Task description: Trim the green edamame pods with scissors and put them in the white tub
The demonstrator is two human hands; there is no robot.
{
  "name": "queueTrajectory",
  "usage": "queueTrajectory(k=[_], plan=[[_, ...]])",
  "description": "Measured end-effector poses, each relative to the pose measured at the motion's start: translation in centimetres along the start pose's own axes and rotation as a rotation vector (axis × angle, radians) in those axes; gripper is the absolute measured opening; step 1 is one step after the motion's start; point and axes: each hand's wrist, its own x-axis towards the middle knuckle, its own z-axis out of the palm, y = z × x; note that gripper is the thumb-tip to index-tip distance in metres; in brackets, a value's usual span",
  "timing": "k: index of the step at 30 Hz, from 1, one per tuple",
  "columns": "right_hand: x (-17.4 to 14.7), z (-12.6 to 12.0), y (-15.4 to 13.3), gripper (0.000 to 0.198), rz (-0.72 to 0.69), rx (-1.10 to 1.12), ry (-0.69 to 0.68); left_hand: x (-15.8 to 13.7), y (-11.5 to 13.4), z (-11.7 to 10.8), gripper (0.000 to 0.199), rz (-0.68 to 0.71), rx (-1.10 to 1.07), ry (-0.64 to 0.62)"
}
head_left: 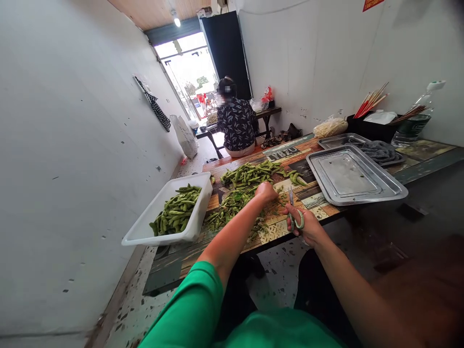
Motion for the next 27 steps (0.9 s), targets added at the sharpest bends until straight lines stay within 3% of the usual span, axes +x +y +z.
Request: queueTrajectory(k=[6,11,17,27], plan=[[0.3,-0.3,-0.4,0.038,0.052,-0.133,-0.009,-3.3,-1.7,-1.7,0.031,0.212,-0.380,-0.104],[0.4,-0.3,-0.5,0.039,0.043,-0.299,-0.053,-5.9,-2.4,-3.2,0.029,0.386,-0.406,-0.075],[0.1,0.0,-0.7,0.042,0.039,-0.374,-0.053,-6.7,-2.4,-3.6,0.026,0.386,-0.391,0.002],[0.1,0.4,-0.7,0.038,0.039,-0.346,-0.076,-6.9,-2.4,-3.8,0.025,0.431,-0.374,-0.034]])
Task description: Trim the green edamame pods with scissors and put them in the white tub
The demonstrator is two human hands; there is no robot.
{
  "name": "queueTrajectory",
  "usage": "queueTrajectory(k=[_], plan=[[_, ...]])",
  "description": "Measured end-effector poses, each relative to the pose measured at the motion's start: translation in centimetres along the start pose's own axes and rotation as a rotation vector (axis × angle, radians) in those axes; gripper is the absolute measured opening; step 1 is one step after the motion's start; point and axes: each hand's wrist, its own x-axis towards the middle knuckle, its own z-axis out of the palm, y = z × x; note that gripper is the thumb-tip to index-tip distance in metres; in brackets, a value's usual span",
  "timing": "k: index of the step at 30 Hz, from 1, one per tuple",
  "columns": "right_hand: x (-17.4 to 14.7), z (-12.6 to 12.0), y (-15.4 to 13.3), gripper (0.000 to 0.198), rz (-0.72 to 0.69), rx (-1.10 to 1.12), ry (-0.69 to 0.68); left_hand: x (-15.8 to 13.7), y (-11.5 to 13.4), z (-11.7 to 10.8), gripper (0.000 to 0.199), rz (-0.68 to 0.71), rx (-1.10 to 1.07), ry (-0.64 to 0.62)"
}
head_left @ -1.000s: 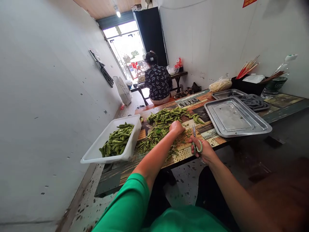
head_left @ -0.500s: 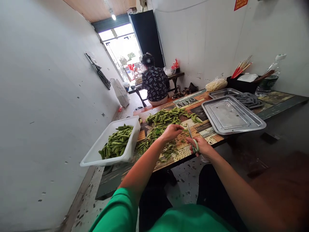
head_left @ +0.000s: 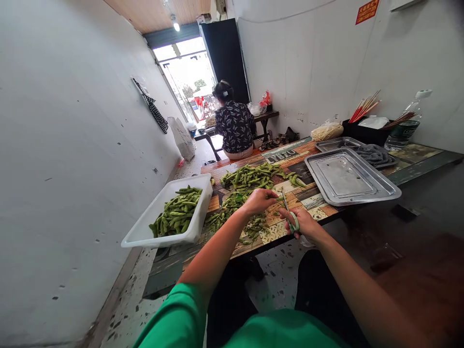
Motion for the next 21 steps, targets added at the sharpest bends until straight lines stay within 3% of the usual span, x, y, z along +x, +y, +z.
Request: queueTrajectory(k=[6,12,17,21], plan=[[-0.5,0.0,-0.4,0.038,0.028,0.138,-0.075,-0.1,0.7,-0.2,0.022,0.047,0.131,0.004],[-1.0,-0.3,-0.9,0.044,0.017,0.179,-0.111,-0.3,1.4,-0.4,0.021,0.018,0.109,0.029],[-0.6,-0.4,-0.6,0.045,-0.022,0.101,-0.031,-0.3,1.2,-0.4,0.021,0.042,0.180,0.037],[-0.4,-0.3,-0.6,0.041,-0.022,0.114,0.054,0.0,0.6,0.0,0.019,0.042,0.188,0.120]])
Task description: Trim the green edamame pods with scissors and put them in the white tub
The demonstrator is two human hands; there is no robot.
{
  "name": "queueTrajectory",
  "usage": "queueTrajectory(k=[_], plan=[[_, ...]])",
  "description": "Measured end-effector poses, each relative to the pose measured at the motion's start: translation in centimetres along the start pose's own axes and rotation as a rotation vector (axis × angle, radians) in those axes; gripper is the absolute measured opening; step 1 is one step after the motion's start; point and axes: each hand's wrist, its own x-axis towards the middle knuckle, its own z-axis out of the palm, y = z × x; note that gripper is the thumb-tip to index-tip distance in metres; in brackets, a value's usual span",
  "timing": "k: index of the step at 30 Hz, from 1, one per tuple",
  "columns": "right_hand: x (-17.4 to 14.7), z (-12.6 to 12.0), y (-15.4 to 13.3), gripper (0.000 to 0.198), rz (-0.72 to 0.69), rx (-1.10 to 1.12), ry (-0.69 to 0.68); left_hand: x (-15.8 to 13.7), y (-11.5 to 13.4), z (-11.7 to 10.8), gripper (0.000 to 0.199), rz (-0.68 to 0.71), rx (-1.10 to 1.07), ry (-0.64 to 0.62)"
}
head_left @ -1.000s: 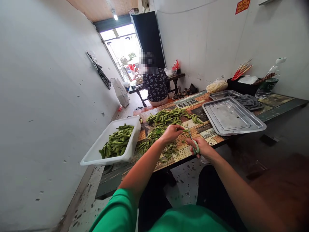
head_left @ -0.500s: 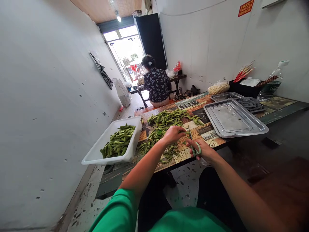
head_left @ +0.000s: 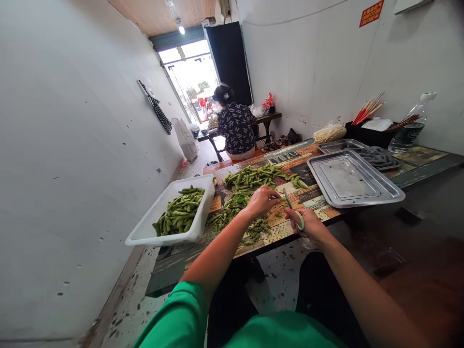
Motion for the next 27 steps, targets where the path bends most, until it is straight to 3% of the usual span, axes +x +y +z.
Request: queueTrajectory(k=[3,6,9,12,17,22,25,27], plan=[[-0.1,0.0,0.1,0.040,-0.003,0.072,-0.031,0.1,-0.3,0.5,0.018,-0.151,-0.221,0.062],[-0.2,0.2,0.5,0.040,0.037,0.090,-0.083,0.0,-0.4,0.7,0.020,-0.329,-0.578,0.029],[-0.2,0.6,0.7,0.039,0.073,0.075,-0.096,-0.3,-0.2,0.7,0.020,-0.372,-0.875,-0.024],[-0.2,1.2,0.5,0.038,0.065,0.061,-0.099,-0.6,0.1,0.9,0.023,-0.401,-1.008,-0.065],[-0.2,1.7,0.1,0.039,0.036,0.064,-0.082,-1.2,0.3,1.2,0.020,-0.406,-1.091,-0.109],[-0.1,2.3,0.5,0.042,-0.006,0.056,-0.070,-1.8,0.2,1.8,0.020,-0.406,-1.036,-0.032],[0.0,2.8,0.7,0.040,0.005,0.058,-0.056,-2.4,0.3,1.6,0.018,-0.409,-0.884,0.013],[0.2,3.0,0.9,0.038,0.023,0.085,-0.053,-3.2,0.2,0.2,0.015,-0.352,-0.653,0.068]])
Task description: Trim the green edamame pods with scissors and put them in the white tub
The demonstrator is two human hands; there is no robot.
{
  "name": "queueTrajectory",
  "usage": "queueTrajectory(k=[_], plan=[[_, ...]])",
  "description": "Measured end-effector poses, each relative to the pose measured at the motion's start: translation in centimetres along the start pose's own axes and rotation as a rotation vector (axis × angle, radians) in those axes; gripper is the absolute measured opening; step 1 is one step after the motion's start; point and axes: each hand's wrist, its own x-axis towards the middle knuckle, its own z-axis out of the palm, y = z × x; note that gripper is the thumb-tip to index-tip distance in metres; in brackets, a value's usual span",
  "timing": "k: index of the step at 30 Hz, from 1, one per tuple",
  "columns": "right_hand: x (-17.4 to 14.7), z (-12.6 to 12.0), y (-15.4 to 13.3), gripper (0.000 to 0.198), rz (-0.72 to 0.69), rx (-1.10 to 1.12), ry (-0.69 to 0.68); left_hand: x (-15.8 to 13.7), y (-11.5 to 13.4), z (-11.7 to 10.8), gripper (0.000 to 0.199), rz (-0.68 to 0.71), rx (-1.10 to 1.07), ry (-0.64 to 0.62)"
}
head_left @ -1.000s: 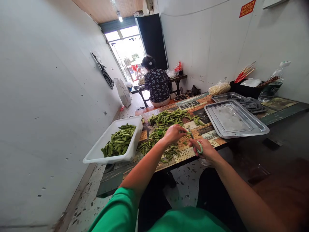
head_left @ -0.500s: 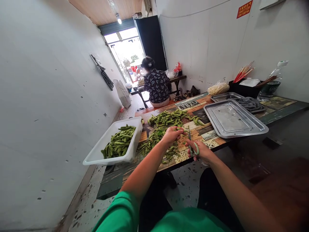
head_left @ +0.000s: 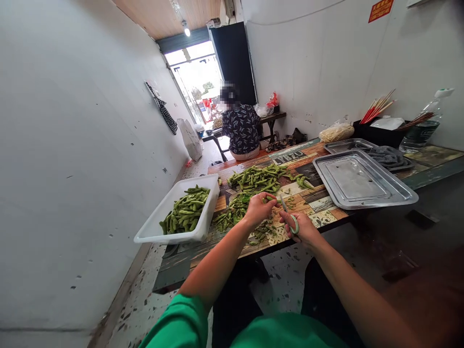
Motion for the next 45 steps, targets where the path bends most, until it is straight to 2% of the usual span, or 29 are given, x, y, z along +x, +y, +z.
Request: queueTrajectory(k=[2,4,5,7,8,10,11,13,14,17,19,22,26,28,30,36,40,45], plan=[[0.3,-0.2,0.2,0.037,0.012,0.035,0.010,-0.9,0.8,-2.8,0.014,0.128,0.305,0.139],[0.6,-0.5,0.3,0.038,0.013,0.068,0.015,-1.7,1.9,-7.1,0.018,0.201,0.620,0.383],[0.7,-0.6,0.4,0.039,0.011,0.083,0.013,-2.1,2.4,-9.6,0.023,0.183,0.744,0.522],[0.9,-0.9,0.5,0.040,0.011,0.107,0.006,-2.5,3.2,-14.3,0.031,0.054,0.990,0.748],[0.9,-0.9,0.5,0.041,0.014,0.113,0.006,-2.5,3.5,-16.2,0.034,-0.064,1.109,0.776],[1.0,-0.9,0.4,0.040,0.017,0.118,0.004,-2.1,3.9,-18.2,0.043,-0.231,1.281,0.696],[1.0,-0.8,0.3,0.040,0.015,0.118,0.000,-1.6,3.8,-18.1,0.045,-0.232,1.329,0.613],[0.9,-0.7,0.2,0.040,0.011,0.117,-0.014,-0.1,3.4,-16.1,0.042,-0.090,1.339,0.416],[0.9,-0.7,0.2,0.039,0.010,0.117,-0.019,1.0,3.1,-14.3,0.037,0.017,1.308,0.307],[0.7,-0.7,0.3,0.039,0.012,0.103,-0.023,4.8,1.4,-7.8,0.030,0.167,1.166,0.051],[0.6,-0.7,0.4,0.038,0.004,0.080,-0.022,7.6,0.1,-4.2,0.029,0.215,1.127,-0.016],[0.1,-0.8,0.7,0.039,-0.008,0.047,-0.014,10.8,-1.4,-1.2,0.028,0.142,1.125,0.026],[-0.5,-1.1,0.5,0.038,-0.022,0.005,-0.022,12.2,-1.7,-0.8,0.025,0.093,1.104,0.035],[-0.5,-1.2,0.2,0.038,-0.009,0.000,0.000,11.7,-1.4,-1.2,0.025,0.135,1.028,0.086],[-0.3,-1.3,-0.3,0.038,0.013,-0.001,0.013,10.5,-1.0,-1.6,0.026,0.182,0.863,0.110],[0.4,-0.9,-0.9,0.041,0.042,-0.053,0.010,5.7,-0.9,-1.9,0.026,0.077,0.268,-0.139],[0.4,-0.7,-1.0,0.041,0.027,-0.077,0.018,3.7,-0.6,-1.8,0.025,0.019,0.105,-0.215],[0.1,-0.5,-0.9,0.045,-0.022,-0.110,0.012,3.0,-0.2,-1.7,0.020,-0.001,0.004,-0.262]])
